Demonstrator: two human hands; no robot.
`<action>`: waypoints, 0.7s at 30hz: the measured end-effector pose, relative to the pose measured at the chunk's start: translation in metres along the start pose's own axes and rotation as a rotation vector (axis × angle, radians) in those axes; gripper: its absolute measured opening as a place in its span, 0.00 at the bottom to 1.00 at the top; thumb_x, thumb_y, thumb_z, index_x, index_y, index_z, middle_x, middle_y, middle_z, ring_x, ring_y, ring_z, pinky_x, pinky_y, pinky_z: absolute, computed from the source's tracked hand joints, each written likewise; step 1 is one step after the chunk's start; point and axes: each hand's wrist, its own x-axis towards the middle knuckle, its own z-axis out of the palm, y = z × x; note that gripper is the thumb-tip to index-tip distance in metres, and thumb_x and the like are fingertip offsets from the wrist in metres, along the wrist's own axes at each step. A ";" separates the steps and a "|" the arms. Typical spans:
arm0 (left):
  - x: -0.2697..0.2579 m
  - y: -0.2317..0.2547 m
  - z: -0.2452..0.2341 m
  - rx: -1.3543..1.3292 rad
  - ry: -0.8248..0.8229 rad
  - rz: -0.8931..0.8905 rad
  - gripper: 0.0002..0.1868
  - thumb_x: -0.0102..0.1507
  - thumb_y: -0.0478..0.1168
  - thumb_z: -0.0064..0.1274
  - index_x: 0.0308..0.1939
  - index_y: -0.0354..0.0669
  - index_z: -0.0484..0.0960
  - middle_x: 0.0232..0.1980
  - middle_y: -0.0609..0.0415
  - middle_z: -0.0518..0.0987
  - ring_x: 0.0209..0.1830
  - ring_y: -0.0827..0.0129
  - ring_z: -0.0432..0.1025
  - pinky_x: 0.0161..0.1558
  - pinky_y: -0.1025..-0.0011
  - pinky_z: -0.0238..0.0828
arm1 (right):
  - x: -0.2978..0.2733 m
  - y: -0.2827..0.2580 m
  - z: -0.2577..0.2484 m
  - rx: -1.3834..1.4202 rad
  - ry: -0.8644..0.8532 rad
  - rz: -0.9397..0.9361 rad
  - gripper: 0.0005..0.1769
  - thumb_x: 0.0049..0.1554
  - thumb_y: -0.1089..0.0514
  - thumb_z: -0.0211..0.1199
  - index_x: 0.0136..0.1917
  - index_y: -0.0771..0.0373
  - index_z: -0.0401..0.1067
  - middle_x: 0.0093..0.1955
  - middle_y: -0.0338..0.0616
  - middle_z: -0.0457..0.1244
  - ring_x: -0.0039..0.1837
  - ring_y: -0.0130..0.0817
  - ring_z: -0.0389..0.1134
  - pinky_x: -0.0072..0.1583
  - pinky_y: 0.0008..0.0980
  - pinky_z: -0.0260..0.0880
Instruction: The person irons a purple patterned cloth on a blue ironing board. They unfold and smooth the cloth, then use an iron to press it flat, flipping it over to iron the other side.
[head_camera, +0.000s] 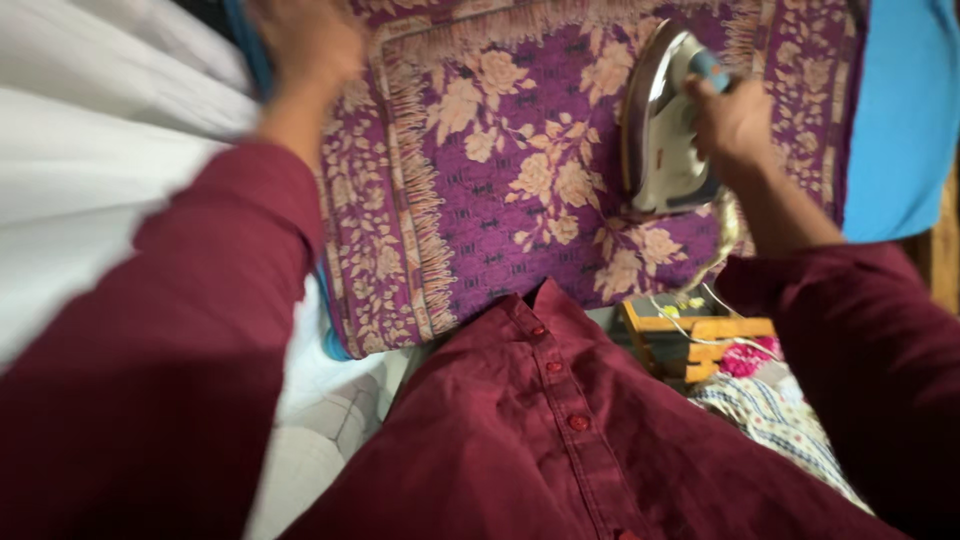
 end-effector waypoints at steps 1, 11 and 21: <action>-0.023 0.014 0.006 -0.040 0.155 0.126 0.23 0.70 0.47 0.46 0.67 0.42 0.74 0.73 0.37 0.67 0.75 0.39 0.53 0.75 0.33 0.34 | 0.010 -0.003 0.003 0.043 0.026 -0.043 0.22 0.66 0.46 0.61 0.58 0.71 0.72 0.40 0.50 0.66 0.32 0.30 0.63 0.36 0.34 0.63; -0.295 0.068 0.037 -0.054 -0.087 -0.008 0.36 0.72 0.57 0.42 0.81 0.54 0.52 0.84 0.46 0.45 0.83 0.44 0.36 0.76 0.38 0.31 | 0.028 0.000 0.049 -0.408 -0.227 -0.317 0.27 0.69 0.43 0.59 0.51 0.74 0.75 0.37 0.52 0.67 0.34 0.37 0.67 0.53 0.34 0.58; -0.294 -0.016 0.023 -0.054 -0.257 -0.373 0.33 0.71 0.61 0.30 0.81 0.77 0.44 0.86 0.57 0.36 0.83 0.48 0.38 0.75 0.37 0.33 | 0.030 0.038 -0.020 -0.589 -0.295 -0.391 0.30 0.69 0.40 0.57 0.50 0.73 0.76 0.34 0.56 0.68 0.35 0.46 0.70 0.55 0.42 0.63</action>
